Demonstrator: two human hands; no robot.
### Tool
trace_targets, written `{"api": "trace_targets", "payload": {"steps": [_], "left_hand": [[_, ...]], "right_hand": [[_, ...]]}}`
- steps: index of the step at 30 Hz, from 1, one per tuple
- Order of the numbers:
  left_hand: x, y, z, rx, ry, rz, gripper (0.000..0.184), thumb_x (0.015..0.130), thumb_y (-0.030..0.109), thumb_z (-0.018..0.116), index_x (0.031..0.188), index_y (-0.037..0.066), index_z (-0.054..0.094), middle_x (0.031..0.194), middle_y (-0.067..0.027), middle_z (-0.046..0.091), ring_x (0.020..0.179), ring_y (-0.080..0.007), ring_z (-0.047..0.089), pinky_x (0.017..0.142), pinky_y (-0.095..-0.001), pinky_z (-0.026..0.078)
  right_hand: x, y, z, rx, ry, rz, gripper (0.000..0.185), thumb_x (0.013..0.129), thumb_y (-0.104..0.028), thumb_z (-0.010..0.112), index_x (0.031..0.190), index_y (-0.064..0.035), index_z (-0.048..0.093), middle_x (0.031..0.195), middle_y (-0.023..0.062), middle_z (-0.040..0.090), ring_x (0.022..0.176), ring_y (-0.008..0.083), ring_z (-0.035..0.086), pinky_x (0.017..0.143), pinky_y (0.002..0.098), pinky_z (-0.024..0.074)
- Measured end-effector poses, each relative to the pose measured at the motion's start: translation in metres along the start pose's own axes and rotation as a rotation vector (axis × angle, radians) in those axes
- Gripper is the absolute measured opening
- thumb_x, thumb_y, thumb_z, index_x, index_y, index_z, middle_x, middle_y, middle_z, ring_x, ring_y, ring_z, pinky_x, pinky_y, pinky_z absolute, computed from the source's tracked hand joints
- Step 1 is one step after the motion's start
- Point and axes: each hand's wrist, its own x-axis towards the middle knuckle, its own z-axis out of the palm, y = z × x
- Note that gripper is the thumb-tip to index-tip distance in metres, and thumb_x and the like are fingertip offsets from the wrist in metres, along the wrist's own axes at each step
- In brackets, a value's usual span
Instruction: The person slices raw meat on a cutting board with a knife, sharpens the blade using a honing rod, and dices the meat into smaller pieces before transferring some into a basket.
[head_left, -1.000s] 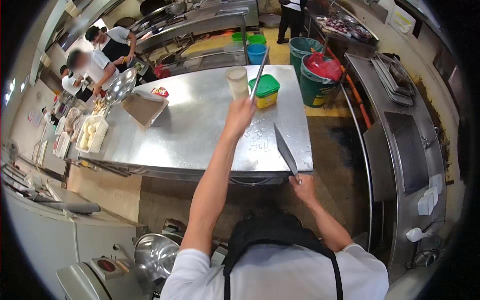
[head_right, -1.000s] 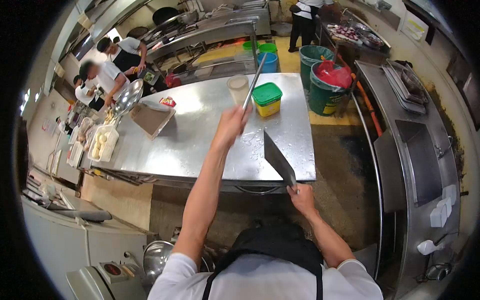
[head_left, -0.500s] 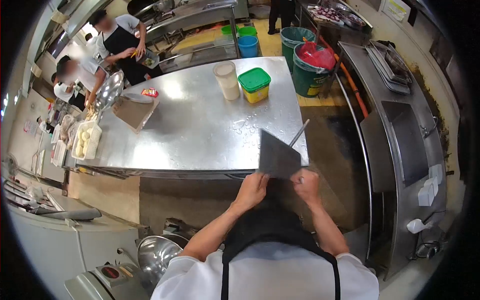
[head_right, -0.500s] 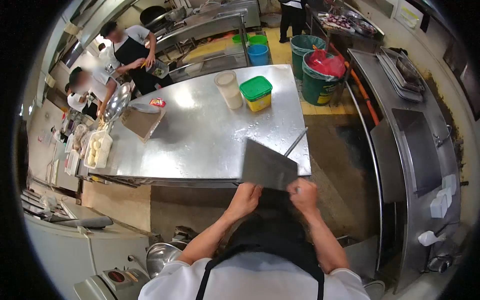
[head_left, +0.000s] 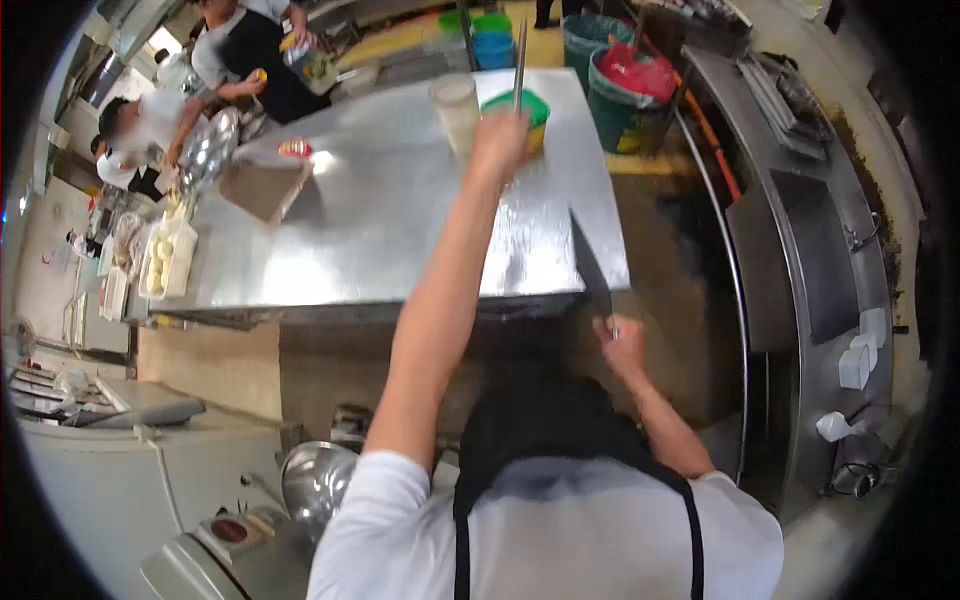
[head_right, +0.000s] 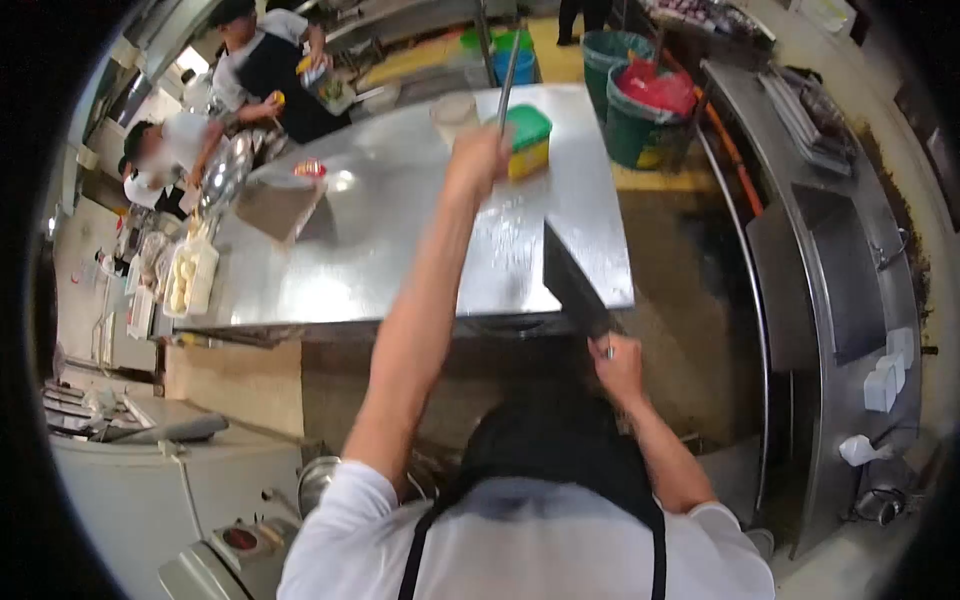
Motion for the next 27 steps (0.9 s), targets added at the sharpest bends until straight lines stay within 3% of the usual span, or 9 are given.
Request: {"api": "trace_targets", "payload": {"steps": [3, 5, 7, 9, 11, 13, 15, 21, 27], "left_hand": [[0.045, 0.01, 0.013, -0.177, 0.024, -0.07, 0.021, 0.098, 0.017, 0.06, 0.081, 0.006, 0.063, 0.06, -0.0004, 0.049, 0.051, -0.0121, 0.044, 0.048, -0.0339, 0.035], [0.015, -0.038, -0.008, 0.08, -0.045, 0.1, 0.03, 0.1, 0.026, 0.056, 0.083, 0.004, 0.067, 0.064, -0.0041, 0.057, 0.056, -0.0168, 0.054, 0.049, -0.0367, 0.04], [-0.06, -0.085, -0.027, 0.384, -0.094, 0.173, 0.048, 0.107, 0.033, 0.049, 0.079, -0.002, 0.066, 0.061, -0.0071, 0.059, 0.059, -0.0181, 0.056, 0.056, -0.039, 0.044], [-0.145, -0.116, -0.026, 0.303, -0.229, 0.008, 0.044, 0.11, 0.037, 0.047, 0.104, 0.004, 0.076, 0.067, -0.0001, 0.054, 0.065, -0.011, 0.05, 0.059, -0.0347, 0.042], [-0.193, -0.112, -0.01, 0.291, -0.349, -0.023, 0.042, 0.11, 0.035, 0.048, 0.113, 0.002, 0.074, 0.07, -0.0006, 0.056, 0.069, -0.012, 0.053, 0.065, -0.0322, 0.046], [-0.213, -0.124, 0.013, 0.242, -0.358, -0.01, 0.033, 0.108, 0.024, 0.05, 0.102, 0.0, 0.071, 0.072, -0.0139, 0.062, 0.066, -0.0265, 0.061, 0.065, -0.0417, 0.049], [-0.214, -0.158, 0.015, 0.338, -0.361, 0.273, 0.028, 0.107, 0.021, 0.051, 0.103, 0.0, 0.07, 0.075, -0.0176, 0.062, 0.068, -0.0329, 0.062, 0.067, -0.0441, 0.05], [-0.246, -0.077, -0.046, 0.381, -0.136, -0.118, 0.028, 0.107, 0.019, 0.052, 0.117, -0.001, 0.068, 0.083, -0.0203, 0.068, 0.075, -0.0259, 0.066, 0.074, -0.0395, 0.053], [-0.264, -0.118, -0.02, 0.353, -0.249, 0.098, 0.026, 0.106, 0.019, 0.051, 0.114, 0.001, 0.068, 0.092, -0.0296, 0.067, 0.09, -0.0513, 0.065, 0.075, -0.0481, 0.053]], "right_hand": [[-0.014, 0.016, -0.019, -0.056, 0.062, -0.065, 0.047, 0.092, -0.023, 0.076, 0.065, 0.0014, 0.046, 0.06, 0.0212, 0.046, 0.053, 0.0305, 0.034, 0.053, 0.0454, 0.0337], [-0.028, 0.056, -0.026, -0.13, 0.188, -0.095, 0.037, 0.085, -0.015, 0.08, 0.066, 0.0021, 0.053, 0.064, 0.0235, 0.054, 0.056, 0.043, 0.048, 0.054, 0.0478, 0.0361], [-0.047, 0.1, -0.042, -0.31, 0.175, 0.037, 0.023, 0.082, -0.013, 0.08, 0.07, 0.0001, 0.065, 0.067, 0.0208, 0.063, 0.065, 0.0412, 0.064, 0.059, 0.0462, 0.0475], [-0.062, 0.102, -0.053, -0.184, 0.168, 0.265, 0.013, 0.076, -0.01, 0.074, 0.072, 0.0007, 0.067, 0.07, 0.0206, 0.068, 0.067, 0.0388, 0.07, 0.063, 0.0461, 0.0533], [-0.057, 0.085, -0.035, -0.177, 0.17, 0.167, 0.011, 0.075, -0.01, 0.072, 0.071, -0.0005, 0.068, 0.069, 0.0191, 0.068, 0.067, 0.0377, 0.07, 0.064, 0.0455, 0.054], [-0.027, 0.033, -0.026, -0.205, 0.211, -0.102, 0.002, 0.072, -0.004, 0.069, 0.07, -0.0039, 0.069, 0.07, 0.0152, 0.069, 0.067, 0.0346, 0.07, 0.064, 0.0438, 0.0546], [-0.002, -0.008, -0.019, 0.08, 0.094, -0.195, 0.008, 0.069, 0.0, 0.066, 0.071, -0.0073, 0.068, 0.07, 0.013, 0.069, 0.066, 0.0334, 0.069, 0.06, 0.0399, 0.0527], [-0.056, 0.079, -0.025, -0.231, -0.048, 0.155, 0.011, 0.076, -0.011, 0.073, 0.076, 0.0, 0.071, 0.074, 0.019, 0.071, 0.07, 0.0387, 0.072, 0.063, 0.0437, 0.0546], [-0.022, 0.021, 0.007, -0.1, -0.009, -0.112, 0.003, 0.074, -0.01, 0.073, 0.075, -0.007, 0.073, 0.075, 0.0166, 0.071, 0.073, 0.038, 0.072, 0.065, 0.0449, 0.0558]]}}
